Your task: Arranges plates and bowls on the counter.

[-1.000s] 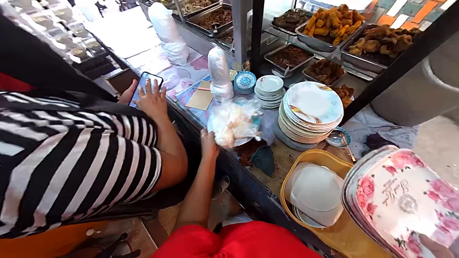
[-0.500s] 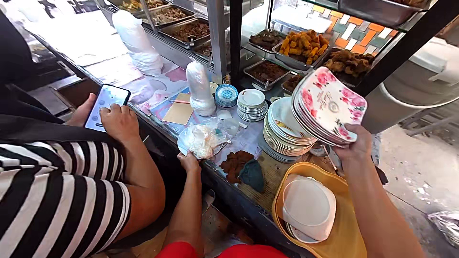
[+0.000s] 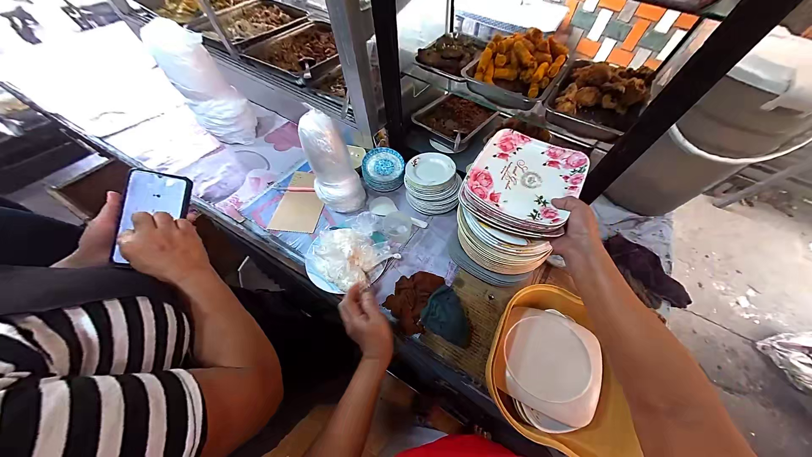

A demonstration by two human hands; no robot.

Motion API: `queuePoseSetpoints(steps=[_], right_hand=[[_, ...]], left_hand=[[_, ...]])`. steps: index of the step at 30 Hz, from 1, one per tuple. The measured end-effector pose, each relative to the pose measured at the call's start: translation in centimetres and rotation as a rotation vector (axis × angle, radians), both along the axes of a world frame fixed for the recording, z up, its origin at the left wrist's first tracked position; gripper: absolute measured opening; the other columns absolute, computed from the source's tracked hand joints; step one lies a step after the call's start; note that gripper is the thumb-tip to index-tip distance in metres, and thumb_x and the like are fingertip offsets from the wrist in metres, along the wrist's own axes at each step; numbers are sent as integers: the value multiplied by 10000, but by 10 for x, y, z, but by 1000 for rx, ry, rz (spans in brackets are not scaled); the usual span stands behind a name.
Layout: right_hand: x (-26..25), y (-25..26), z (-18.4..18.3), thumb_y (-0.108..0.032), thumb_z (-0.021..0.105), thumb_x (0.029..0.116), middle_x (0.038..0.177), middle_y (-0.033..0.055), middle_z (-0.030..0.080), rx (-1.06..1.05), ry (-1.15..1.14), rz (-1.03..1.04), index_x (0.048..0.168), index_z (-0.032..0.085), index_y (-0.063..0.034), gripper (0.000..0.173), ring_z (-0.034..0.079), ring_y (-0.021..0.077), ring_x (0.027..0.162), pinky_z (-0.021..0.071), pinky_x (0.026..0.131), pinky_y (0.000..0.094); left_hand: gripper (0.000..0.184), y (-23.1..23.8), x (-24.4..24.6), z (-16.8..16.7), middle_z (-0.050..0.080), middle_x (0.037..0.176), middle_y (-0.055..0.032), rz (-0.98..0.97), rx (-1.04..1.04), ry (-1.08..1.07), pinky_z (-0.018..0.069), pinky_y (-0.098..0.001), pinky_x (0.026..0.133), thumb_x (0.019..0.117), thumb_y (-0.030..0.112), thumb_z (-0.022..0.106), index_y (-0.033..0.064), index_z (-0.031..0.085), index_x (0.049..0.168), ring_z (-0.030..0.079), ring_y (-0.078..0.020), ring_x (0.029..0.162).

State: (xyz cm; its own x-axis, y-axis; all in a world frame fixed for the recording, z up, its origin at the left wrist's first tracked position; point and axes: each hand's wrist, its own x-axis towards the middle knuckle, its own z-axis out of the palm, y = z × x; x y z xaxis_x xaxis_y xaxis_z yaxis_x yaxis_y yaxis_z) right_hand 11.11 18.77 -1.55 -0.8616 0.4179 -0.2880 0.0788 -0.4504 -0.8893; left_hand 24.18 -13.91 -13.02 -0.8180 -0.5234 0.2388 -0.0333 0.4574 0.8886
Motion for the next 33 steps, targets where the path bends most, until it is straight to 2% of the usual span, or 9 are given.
queuePoseSetpoints(steps=[5,11,16,18,20,22,25,31,33], right_hand=[[-5,7,-12,-160,531,918,1238,178,627,139,-9,44,1457,341,-86,576,682,280,1042,606,820,483],[-5,4,0,-414,469,1013,1393,276,528,621,-379,76,1556,275,-54,679,573,395,1250,508,959,608],[7,25,20,-470,401,1073,852,129,623,889,-526,324,1326,504,-12,534,606,174,567,533,552,341],[14,32,22,-477,441,1055,902,132,638,1046,-509,335,1273,559,-17,523,627,216,689,532,642,415],[18,33,21,-504,503,1016,1238,276,630,1129,-480,278,1367,556,-10,609,631,428,1127,487,918,637],[15,39,6,-516,568,978,1492,316,442,1003,-378,227,1524,420,-24,750,468,484,1352,407,1053,665],[6,44,-21,-514,540,976,1588,154,408,482,-165,210,1641,192,-142,838,467,290,1407,457,1093,510],[13,39,-29,-502,369,1080,1386,106,609,191,32,154,1496,460,-101,584,602,195,1259,522,1042,406],[16,37,-28,-472,427,1065,1437,118,565,221,18,104,1540,384,-99,606,583,201,1279,521,1033,402]], left_hand=[[560,77,-87,71,551,1424,-270,-551,86,118,430,-468,1133,1088,346,367,-71,485,1443,533,-322,1344],[580,141,-179,110,546,1483,-187,-564,159,-120,414,-572,1118,1088,452,398,98,431,1546,525,-330,1375],[499,148,-178,104,507,1531,-163,-554,11,-110,400,-512,1149,1040,116,420,69,444,1537,494,-291,1412],[534,147,-180,97,496,1536,-173,-578,51,-87,410,-502,1141,1010,95,444,53,425,1542,494,-288,1410],[653,142,-183,88,462,1554,-186,-640,175,-47,442,-470,1121,955,122,485,48,329,1585,498,-271,1400],[771,137,-185,83,398,1571,-228,-704,348,14,473,-441,1088,924,181,520,40,211,1616,491,-272,1386],[704,135,-187,82,298,1645,-199,-744,472,-8,389,-413,1168,1044,359,448,58,199,1630,402,-240,1463],[547,154,-185,69,515,1498,-142,-778,452,21,453,-365,1113,1089,350,315,62,407,1545,539,-168,1336],[539,158,-183,65,543,1469,-141,-732,479,42,465,-361,1106,1101,349,289,48,435,1524,559,-165,1317]])
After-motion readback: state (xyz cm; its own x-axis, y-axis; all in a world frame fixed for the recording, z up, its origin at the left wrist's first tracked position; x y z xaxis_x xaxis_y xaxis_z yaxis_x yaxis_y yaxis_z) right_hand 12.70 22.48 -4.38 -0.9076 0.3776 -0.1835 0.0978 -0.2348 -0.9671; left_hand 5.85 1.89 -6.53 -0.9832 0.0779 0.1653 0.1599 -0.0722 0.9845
